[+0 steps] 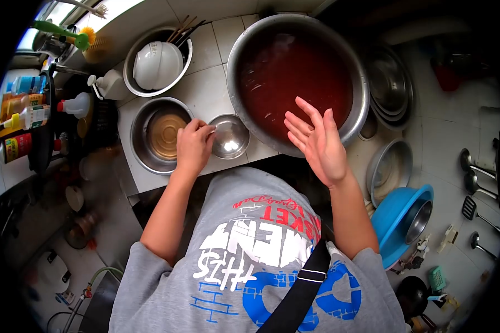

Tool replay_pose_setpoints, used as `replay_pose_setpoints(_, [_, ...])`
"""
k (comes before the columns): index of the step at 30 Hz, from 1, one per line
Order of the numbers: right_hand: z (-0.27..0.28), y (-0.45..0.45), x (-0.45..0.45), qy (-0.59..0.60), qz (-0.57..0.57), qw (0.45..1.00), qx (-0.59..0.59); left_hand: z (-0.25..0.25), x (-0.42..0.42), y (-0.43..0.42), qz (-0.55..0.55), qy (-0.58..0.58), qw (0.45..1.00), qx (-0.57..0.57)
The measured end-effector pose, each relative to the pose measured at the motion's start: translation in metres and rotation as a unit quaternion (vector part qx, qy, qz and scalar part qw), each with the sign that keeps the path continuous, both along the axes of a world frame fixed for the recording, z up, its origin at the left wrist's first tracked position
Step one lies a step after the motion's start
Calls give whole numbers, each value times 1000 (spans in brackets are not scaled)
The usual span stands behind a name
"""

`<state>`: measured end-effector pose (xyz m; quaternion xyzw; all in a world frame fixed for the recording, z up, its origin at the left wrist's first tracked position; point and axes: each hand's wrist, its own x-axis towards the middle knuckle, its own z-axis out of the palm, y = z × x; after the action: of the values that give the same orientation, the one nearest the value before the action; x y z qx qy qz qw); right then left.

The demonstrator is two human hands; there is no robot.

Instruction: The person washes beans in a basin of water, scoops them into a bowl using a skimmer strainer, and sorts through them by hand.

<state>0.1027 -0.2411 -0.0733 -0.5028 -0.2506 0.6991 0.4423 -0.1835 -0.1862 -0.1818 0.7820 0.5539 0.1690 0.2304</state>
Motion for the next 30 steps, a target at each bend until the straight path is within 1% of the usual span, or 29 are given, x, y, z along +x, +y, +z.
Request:
replay_pose_setpoints(2, [-1,0,4,15,0,1000,1,-7,-9,2,31,-121,981,-150])
replay_pose_setpoints(3, [-1,0,5,27,4,1000,2,-5,-12,3,25,-126,979,-157])
replay_pose_setpoints(6, [-3,-1,10,78,2,997,-2,-6,-19,4,56,-182,958,-216])
replay_pose_setpoints(9, [-3,-1,11,126,-5,992,-13,-2,-25,5,100,-240,911,-319])
replay_pose_setpoints(15, [-3,-1,8,199,-5,979,-35,-8,-35,1,119,-375,836,-382])
replay_pose_setpoints(18, [-5,0,5,211,-1,977,-38,-4,-38,1,145,-399,803,-418])
replay_pose_setpoints(24, [-7,0,2,224,10,974,-41,4,-38,0,147,-472,738,-458])
replay_pose_setpoints(27, [-7,0,1,237,14,970,-40,3,-39,0,142,-486,723,-470])
replay_pose_setpoints(30, [-5,-1,0,247,7,968,-42,10,-30,0,151,-431,784,-422])
